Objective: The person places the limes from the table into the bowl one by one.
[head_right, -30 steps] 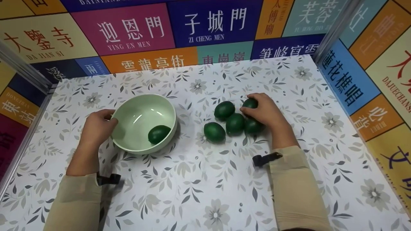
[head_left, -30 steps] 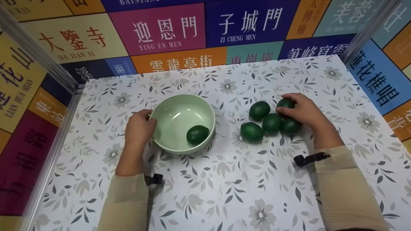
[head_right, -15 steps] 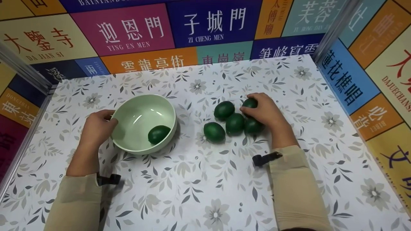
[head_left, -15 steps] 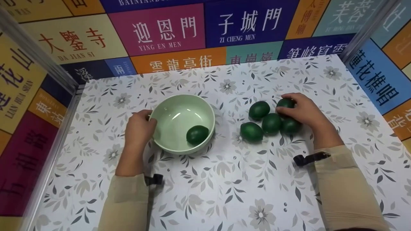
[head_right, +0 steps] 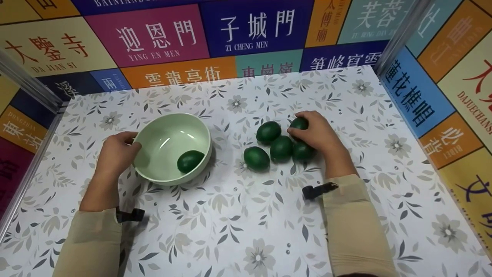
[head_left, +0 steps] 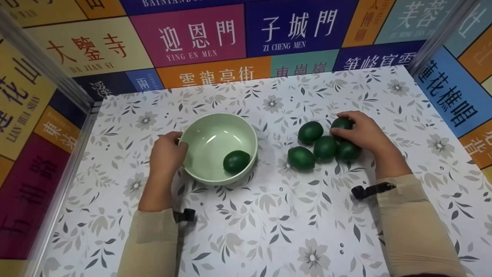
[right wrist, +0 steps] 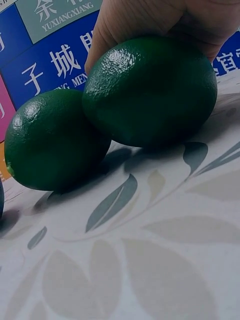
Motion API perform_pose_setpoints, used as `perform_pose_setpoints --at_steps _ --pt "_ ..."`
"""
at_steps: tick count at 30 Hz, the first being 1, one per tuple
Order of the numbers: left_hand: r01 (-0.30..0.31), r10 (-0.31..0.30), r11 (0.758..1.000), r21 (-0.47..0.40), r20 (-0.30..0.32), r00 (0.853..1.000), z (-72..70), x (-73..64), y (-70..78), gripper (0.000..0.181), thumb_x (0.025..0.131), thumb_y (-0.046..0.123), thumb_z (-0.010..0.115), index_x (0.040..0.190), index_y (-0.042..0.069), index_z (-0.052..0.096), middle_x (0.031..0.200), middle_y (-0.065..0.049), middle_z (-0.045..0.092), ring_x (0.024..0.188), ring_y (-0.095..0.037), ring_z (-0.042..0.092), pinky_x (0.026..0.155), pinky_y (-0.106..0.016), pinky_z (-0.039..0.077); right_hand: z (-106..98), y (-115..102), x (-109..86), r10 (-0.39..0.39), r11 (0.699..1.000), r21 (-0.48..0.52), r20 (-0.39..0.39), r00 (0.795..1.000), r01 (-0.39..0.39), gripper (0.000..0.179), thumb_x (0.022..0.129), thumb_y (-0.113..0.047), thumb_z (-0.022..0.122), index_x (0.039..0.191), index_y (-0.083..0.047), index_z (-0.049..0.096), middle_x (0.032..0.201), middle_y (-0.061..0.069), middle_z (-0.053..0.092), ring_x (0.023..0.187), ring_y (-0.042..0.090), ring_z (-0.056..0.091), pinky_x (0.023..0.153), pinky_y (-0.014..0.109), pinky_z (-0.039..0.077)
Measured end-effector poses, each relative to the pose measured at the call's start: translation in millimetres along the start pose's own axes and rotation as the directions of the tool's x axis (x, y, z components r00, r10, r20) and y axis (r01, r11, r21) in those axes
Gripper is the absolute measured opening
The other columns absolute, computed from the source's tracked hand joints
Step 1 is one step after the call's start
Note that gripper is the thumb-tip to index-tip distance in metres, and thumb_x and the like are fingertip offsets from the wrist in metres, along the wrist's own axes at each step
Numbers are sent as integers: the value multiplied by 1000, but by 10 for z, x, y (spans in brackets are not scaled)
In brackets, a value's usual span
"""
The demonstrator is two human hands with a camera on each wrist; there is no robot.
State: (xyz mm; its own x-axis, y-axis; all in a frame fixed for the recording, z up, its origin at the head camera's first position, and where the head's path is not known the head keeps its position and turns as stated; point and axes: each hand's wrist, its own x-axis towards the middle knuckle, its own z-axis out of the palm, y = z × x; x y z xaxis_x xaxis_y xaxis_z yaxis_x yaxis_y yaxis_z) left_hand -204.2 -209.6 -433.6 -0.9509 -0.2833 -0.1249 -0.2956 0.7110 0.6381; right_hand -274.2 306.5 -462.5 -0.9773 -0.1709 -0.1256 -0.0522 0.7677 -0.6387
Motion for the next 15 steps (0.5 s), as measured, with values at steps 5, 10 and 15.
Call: perform_pose_setpoints --at_steps 5,10,15 --pt "10 -10 1000 1 7 1000 -9 6 10 47 96 17 51 141 7 63 124 -18 70 106 -33 66 94 -48 52 -2 1 1 -3 1000 -1 -5 1000 3 70 96 -45 70 151 -7 50 159 25 42 149 45 35 121 61 26" --pt "18 -19 1000 8 15 1000 -15 7 15 47 96 17 51 141 8 63 124 -18 70 106 -33 65 95 -48 52 2 -1 0 -1 1000 6 -7 1000 1 71 96 -46 70 152 -6 50 159 25 42 150 44 35 122 60 25" --pt "15 -15 1000 9 13 1000 -12 9 7 48 96 17 51 141 8 63 125 -18 70 107 -33 66 96 -49 51 4 -1 -1 -11 1000 17 -16 1000 11 70 96 -44 71 151 -6 51 158 25 44 149 44 36 122 60 26"
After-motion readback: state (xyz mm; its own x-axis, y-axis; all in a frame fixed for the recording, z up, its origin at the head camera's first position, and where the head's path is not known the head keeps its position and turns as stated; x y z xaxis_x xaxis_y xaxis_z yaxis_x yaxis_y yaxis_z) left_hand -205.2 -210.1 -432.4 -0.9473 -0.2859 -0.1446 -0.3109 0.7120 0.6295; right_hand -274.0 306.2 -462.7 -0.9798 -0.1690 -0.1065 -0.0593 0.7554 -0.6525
